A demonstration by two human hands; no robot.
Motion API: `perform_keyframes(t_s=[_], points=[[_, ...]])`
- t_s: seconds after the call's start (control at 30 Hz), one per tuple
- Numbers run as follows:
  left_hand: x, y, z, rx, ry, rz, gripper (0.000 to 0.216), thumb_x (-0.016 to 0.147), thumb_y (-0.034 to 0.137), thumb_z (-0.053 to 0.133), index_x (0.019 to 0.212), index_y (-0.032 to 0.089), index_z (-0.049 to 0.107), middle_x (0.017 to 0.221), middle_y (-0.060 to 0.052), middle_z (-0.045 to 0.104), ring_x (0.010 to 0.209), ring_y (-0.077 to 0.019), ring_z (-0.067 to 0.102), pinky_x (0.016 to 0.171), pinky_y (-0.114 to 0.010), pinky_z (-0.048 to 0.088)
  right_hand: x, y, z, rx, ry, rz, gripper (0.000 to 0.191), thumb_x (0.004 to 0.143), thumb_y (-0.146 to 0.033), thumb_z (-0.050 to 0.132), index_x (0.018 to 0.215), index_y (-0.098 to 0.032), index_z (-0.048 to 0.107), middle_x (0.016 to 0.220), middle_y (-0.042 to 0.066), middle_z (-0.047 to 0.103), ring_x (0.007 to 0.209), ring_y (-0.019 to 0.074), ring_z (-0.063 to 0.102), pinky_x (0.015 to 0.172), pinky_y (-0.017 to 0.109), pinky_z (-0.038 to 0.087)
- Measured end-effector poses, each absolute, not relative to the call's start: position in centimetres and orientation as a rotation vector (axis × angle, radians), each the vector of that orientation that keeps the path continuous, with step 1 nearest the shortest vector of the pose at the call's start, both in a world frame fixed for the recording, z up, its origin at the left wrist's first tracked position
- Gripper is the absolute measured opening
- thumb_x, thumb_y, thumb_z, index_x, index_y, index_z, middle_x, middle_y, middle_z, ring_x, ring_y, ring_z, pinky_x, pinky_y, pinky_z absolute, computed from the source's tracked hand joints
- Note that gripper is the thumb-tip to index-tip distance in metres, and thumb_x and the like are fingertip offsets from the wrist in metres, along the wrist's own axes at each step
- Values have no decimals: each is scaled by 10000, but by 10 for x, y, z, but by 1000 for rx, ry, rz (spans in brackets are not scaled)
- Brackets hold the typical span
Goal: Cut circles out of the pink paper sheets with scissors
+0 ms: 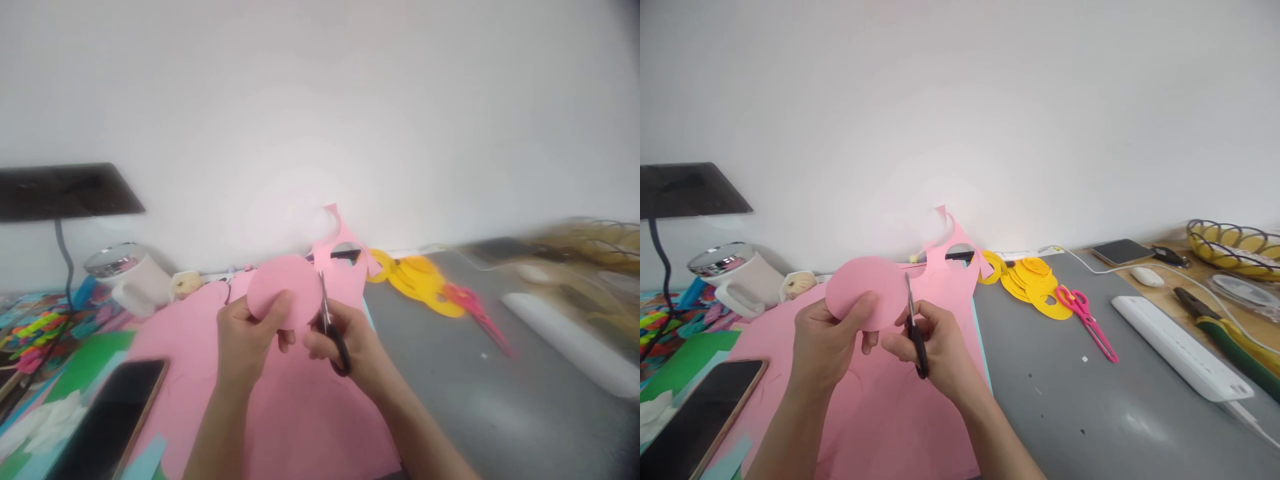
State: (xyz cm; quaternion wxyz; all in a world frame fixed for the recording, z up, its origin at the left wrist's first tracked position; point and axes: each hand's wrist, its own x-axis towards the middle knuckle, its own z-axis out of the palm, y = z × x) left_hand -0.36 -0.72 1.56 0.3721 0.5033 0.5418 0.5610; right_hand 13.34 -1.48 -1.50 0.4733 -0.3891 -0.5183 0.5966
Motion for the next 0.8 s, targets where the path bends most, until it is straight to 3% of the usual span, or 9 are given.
perform_keyframes(t_s=[0.37,0.8], points=[[-12,-4,12,1321,1421,1379,377,693,311,679,394,182,489,330,28,490,290,-83,422,331,-219,345,141,-12,-14,-878,-1314,1501,330,670,-324,796,685,-193,493,570,-70,443,514,80,351,471,218,270],[-16,-3,12,1340,1440,1384,390,675,306,685,377,180,467,306,30,467,268,-74,398,308,-207,324,140,-11,-15,-924,-1335,1478,297,680,-245,763,670,-202,469,560,-77,457,506,78,357,467,215,275]])
